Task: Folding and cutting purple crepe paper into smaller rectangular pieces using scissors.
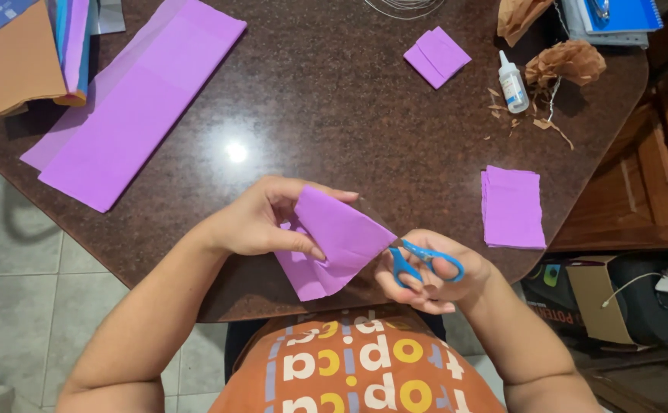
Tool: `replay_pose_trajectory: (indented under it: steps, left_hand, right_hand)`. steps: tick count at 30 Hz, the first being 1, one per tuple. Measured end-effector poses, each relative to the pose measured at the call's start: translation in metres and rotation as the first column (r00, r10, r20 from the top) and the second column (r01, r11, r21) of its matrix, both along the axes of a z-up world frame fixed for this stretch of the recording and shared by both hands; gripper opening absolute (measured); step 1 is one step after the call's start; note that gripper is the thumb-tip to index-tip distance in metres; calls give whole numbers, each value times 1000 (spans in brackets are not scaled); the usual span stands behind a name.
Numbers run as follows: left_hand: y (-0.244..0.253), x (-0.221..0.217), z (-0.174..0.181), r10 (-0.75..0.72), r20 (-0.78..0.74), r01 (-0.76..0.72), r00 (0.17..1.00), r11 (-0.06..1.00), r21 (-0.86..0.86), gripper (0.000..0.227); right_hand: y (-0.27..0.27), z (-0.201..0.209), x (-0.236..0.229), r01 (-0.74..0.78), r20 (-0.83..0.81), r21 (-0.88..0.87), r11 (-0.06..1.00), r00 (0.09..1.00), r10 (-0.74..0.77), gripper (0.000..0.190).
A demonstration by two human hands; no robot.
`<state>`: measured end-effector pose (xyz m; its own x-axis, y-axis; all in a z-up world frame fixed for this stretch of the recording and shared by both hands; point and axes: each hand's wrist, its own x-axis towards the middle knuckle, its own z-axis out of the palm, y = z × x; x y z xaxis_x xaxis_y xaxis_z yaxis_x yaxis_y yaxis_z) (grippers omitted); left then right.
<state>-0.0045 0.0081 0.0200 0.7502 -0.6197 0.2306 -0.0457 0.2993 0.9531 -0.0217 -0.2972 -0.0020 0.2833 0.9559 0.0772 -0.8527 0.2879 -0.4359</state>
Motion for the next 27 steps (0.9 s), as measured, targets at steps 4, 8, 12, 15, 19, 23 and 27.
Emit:
replay_pose_trajectory:
  steps: [4,8,12,15,19,23,27]
  left_hand:
    - [2,1,1,-8,10,8,1000,1000,-15,69]
    - [-5,-4,7,-42,29,42,999,999,-14,68]
    - [-5,-5,18,-37,62,37,997,999,6,63]
    - [-4,-6,17,-33,61,33,998,999,0,62]
    - [-5,-5,-2,-45,71,44,996,999,16,62]
    - [-8,-7,17,-24,74,22,997,999,27,40]
    - [-9,-8,22,-22,75,19,997,999,45,33]
  right_hand:
    - [-2,2,0,19,-18,-3,1000,1000,-19,51]
    - [6,-3,2,-61,-59,56,997,996,65,59]
    - [6,-6,3,-32,-42,29,999,999,33,53]
    - [7,-7,7,-46,-60,44,998,997,48,51]
    - [11,-15,2,-25,-166,135,990,985,47,50]
    - [10,-10,8,-66,-124,98,993,989,78,47]
    - [10,-9,11,-57,-141,114,992,987,73,49]
